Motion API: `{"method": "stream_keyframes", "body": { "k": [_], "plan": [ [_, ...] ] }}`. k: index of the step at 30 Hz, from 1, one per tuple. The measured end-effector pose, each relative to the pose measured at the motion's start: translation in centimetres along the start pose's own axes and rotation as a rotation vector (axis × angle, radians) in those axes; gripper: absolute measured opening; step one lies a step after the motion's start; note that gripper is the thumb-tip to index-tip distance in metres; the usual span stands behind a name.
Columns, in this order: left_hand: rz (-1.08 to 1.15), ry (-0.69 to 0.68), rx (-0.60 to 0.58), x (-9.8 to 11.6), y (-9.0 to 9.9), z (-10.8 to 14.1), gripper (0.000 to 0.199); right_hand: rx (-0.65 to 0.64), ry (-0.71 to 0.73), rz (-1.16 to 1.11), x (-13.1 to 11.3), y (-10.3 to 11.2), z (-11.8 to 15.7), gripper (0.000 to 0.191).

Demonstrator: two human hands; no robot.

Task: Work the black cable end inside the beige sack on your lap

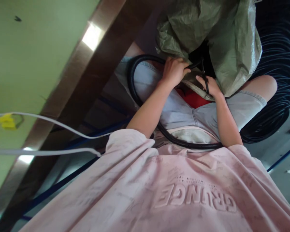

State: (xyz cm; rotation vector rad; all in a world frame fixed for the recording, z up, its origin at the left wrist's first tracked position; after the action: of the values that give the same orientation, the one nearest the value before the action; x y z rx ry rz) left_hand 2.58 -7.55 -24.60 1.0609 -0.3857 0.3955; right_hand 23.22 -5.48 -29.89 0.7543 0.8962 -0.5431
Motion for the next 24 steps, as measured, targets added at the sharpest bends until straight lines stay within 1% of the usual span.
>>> {"method": "stream_keyframes", "body": {
  "k": [3,6,8,10,14,16,17,18,20,21,22,24],
  "plan": [
    [0.036,0.005,0.03,-0.3,0.3,0.0,0.05,0.033,-0.034,0.041,0.5,0.3,0.0,0.043],
    [0.074,0.025,0.025,-1.1,0.3,-0.2,0.059,0.054,-0.02,0.094,1.2,0.2,-0.2,0.044],
    [0.101,0.0,-0.017,-1.5,0.3,-0.3,0.067,0.057,0.011,0.135,1.5,0.1,-0.4,0.047],
    [0.138,-0.067,-0.083,-1.7,0.2,-0.3,0.073,0.051,0.03,0.192,1.6,0.0,-0.6,0.051],
    [0.183,-0.212,-0.201,-1.7,0.2,-0.4,0.069,0.035,0.017,0.33,1.0,0.5,-0.7,0.051],
    [0.188,-0.243,-0.242,-1.5,0.2,-0.3,0.07,0.042,-0.028,0.374,0.7,0.8,-0.6,0.049],
    [0.184,-0.237,-0.227,-1.4,0.3,-0.3,0.071,0.047,-0.059,0.388,0.6,0.8,-0.5,0.05],
    [0.175,-0.216,-0.186,-1.3,0.5,-0.3,0.072,0.051,-0.088,0.395,0.6,0.8,-0.4,0.051],
    [0.159,-0.155,-0.073,-1.3,0.7,-0.2,0.071,0.053,-0.119,0.401,0.7,0.6,-0.5,0.053],
    [0.158,-0.133,-0.034,-1.2,0.8,-0.2,0.07,0.054,-0.112,0.405,0.7,0.4,-0.6,0.053],
    [0.163,-0.123,-0.018,-1.2,0.7,-0.3,0.07,0.06,-0.091,0.408,0.8,0.3,-0.7,0.053],
    [0.191,-0.139,-0.056,-1.3,0.4,-0.4,0.072,0.081,-0.037,0.411,1.0,0.2,-1.0,0.052]
  ]
}}
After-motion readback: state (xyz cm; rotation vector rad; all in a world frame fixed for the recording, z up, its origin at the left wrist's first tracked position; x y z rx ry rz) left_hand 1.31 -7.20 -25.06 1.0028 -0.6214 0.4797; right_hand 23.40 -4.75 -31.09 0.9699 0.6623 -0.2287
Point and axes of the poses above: each hand's wrist, its own z-axis away from the middle knuckle, its own y-axis out of the back of the hand, x = y × z, the point moved 3 cm from there along -z, towards the middle knuckle, and after that the axes turned 9 degrees about -x, right-handed, at the moved point
